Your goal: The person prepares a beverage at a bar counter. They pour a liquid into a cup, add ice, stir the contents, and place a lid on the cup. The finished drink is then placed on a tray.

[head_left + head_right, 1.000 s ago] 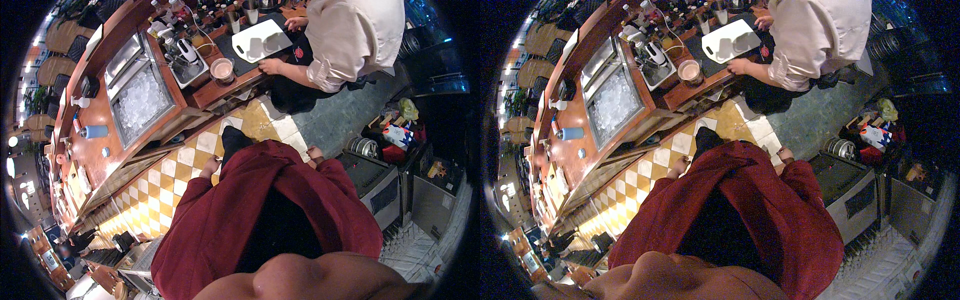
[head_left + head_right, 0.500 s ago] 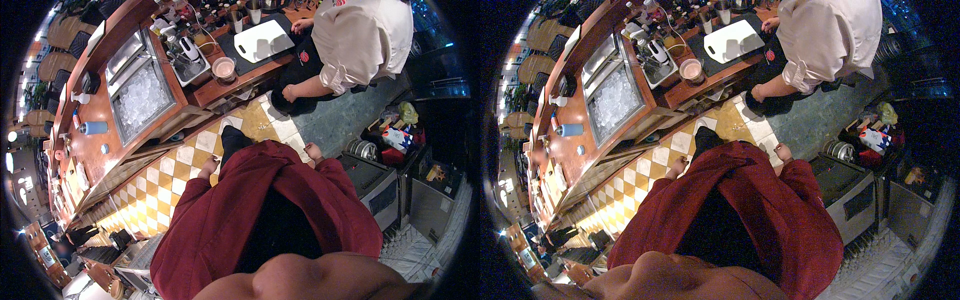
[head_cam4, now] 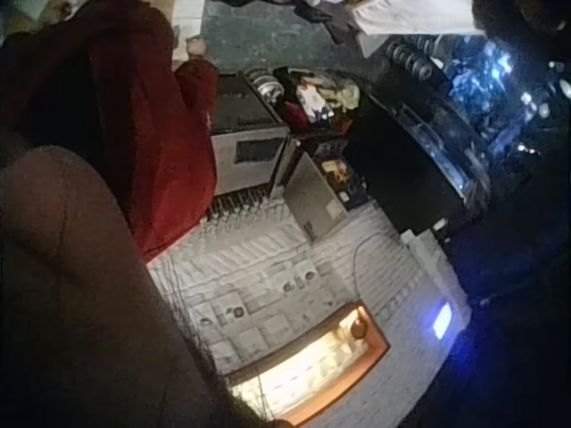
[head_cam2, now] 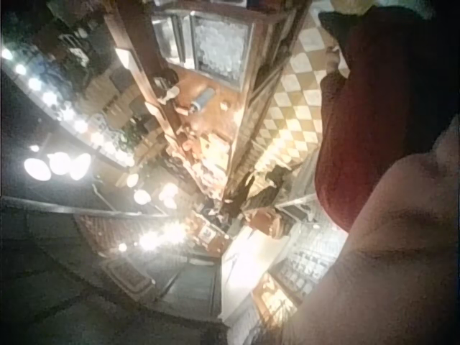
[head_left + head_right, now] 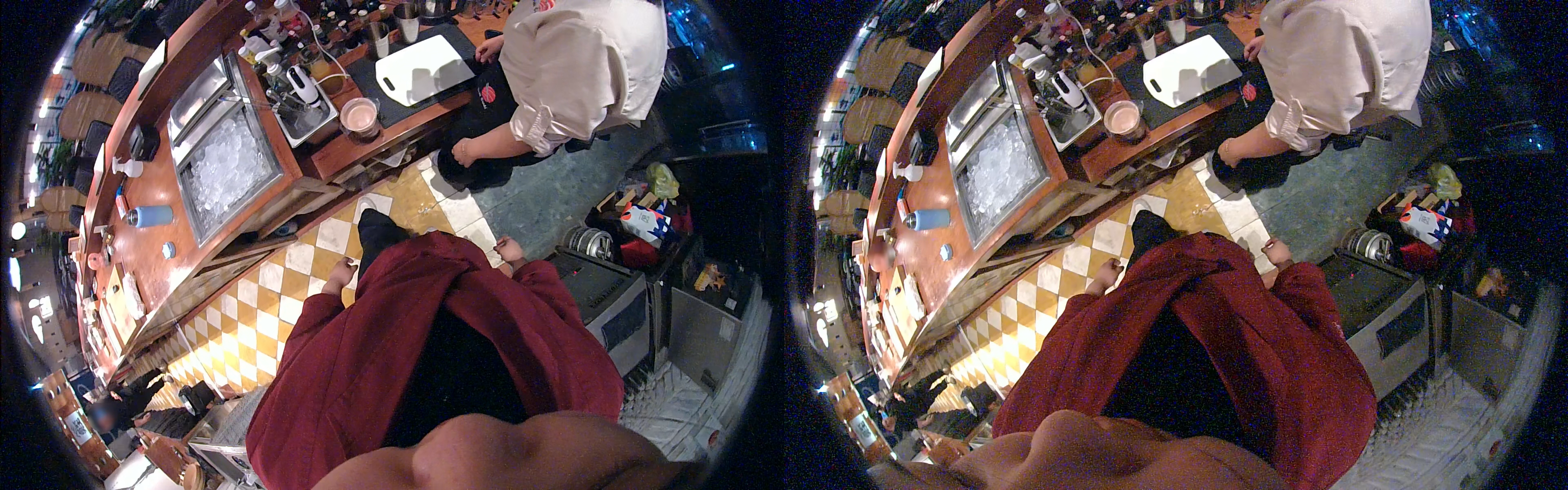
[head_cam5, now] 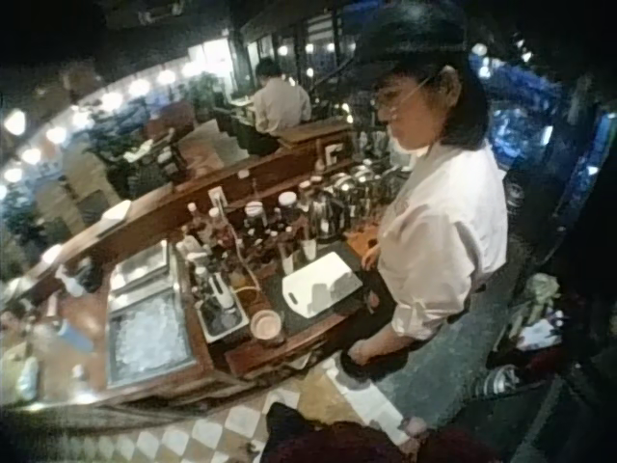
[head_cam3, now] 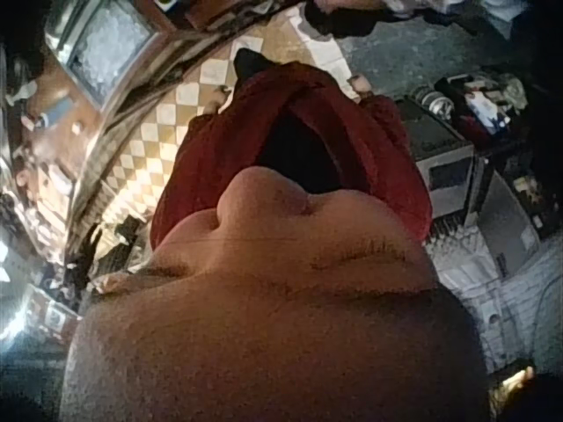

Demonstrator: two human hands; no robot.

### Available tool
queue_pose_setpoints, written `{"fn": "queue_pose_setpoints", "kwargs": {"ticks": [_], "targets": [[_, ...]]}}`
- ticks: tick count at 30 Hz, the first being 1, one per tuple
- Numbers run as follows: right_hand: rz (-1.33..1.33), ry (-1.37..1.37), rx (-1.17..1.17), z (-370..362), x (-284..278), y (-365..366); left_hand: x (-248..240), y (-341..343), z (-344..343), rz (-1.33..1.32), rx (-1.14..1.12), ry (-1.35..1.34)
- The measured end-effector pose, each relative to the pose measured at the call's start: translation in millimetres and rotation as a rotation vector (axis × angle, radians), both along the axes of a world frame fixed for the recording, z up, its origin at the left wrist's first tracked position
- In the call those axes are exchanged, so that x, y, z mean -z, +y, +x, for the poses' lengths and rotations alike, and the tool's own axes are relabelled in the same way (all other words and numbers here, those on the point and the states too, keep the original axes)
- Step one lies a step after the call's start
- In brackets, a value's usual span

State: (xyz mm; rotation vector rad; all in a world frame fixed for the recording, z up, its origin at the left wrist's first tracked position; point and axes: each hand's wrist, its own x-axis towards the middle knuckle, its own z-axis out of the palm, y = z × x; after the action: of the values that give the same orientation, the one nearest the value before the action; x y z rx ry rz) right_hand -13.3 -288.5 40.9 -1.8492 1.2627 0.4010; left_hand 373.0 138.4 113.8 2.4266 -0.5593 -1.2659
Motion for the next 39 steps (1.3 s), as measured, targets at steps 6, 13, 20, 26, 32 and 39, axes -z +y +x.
{"fn": "queue_pose_setpoints", "kwargs": {"ticks": [6,13,20,26,32,39], "targets": [[-0.145,0.095,-0.122,-4.0,17.4,-11.0,15.5,-3.3,-16.2,0.091,0.026,0.041],[-0.100,0.030,-0.063,9.8,-16.4,-7.9,-8.8,-7.3,-9.8,0.083,-0.029,-0.001],[-0.103,-0.002,-0.101,9.6,-19.2,-7.1,-3.6,-1.5,-14.0,0.089,-0.056,0.026],[-0.108,0.038,-0.091,9.7,-22.5,2.4,-7.3,2.1,-13.2,0.086,-0.040,0.010],[-0.133,0.007,-0.092,8.0,-20.0,1.3,-1.3,5.6,-4.0,0.046,-0.075,0.006],[-0.104,-0.019,-0.134,12.8,-26.3,3.0,11.9,9.4,2.9,0.061,-0.073,0.040]]}}
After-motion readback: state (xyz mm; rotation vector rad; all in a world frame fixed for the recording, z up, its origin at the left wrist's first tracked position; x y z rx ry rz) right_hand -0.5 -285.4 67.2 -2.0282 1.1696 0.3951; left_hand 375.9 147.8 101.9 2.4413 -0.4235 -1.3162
